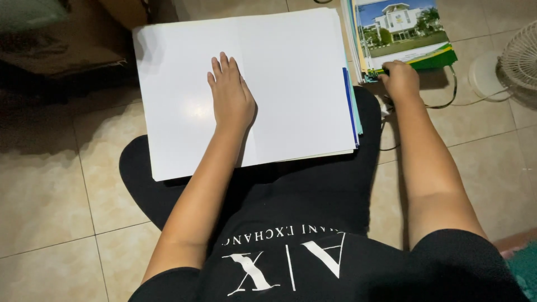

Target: Folding printed brochures and placing them into a white folder while sitting on the floor.

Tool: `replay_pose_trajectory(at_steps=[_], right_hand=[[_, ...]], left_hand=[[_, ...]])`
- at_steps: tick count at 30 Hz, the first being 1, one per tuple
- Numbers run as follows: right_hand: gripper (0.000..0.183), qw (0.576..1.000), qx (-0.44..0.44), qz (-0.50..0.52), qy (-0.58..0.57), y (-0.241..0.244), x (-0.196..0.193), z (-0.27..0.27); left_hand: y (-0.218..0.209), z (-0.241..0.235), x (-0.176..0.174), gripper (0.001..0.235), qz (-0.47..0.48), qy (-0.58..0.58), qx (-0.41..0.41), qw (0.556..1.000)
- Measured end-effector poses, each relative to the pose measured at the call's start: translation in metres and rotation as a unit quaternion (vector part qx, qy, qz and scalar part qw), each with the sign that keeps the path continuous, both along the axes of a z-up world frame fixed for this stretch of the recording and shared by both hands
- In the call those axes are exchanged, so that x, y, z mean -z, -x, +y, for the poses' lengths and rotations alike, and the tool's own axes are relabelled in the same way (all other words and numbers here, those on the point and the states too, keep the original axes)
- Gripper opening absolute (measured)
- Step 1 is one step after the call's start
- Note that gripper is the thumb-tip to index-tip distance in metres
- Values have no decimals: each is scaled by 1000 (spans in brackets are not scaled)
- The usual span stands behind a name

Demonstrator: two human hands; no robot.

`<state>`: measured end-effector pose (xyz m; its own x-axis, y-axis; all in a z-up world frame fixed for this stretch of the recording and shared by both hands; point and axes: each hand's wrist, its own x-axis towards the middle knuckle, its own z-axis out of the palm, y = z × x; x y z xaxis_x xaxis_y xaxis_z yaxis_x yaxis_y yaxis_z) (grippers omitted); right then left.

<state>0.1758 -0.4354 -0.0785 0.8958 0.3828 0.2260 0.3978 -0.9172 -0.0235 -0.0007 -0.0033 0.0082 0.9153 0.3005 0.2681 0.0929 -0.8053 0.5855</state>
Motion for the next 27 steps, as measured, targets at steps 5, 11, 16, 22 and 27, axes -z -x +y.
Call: replay_pose_trajectory(at_steps=[5,11,16,22,27], right_hand=[[24,999,17,-17,30,-3,8,3],[30,996,54,28,61,-7,5,7],[17,995,81,33,58,-16,17,2],[8,973,41,-218,65,-13,-43,11],[21,934,-60,-352,14,109,-192,114]], left_hand=[[-2,0,9,45,-1,-4,-1,1000],[-1,1,8,45,-14,4,-1,1000],[-1,0,12,45,-15,-1,-1,1000],[-5,2,13,45,-15,-13,-4,1000],[-5,2,12,49,-3,-10,-4,1000]])
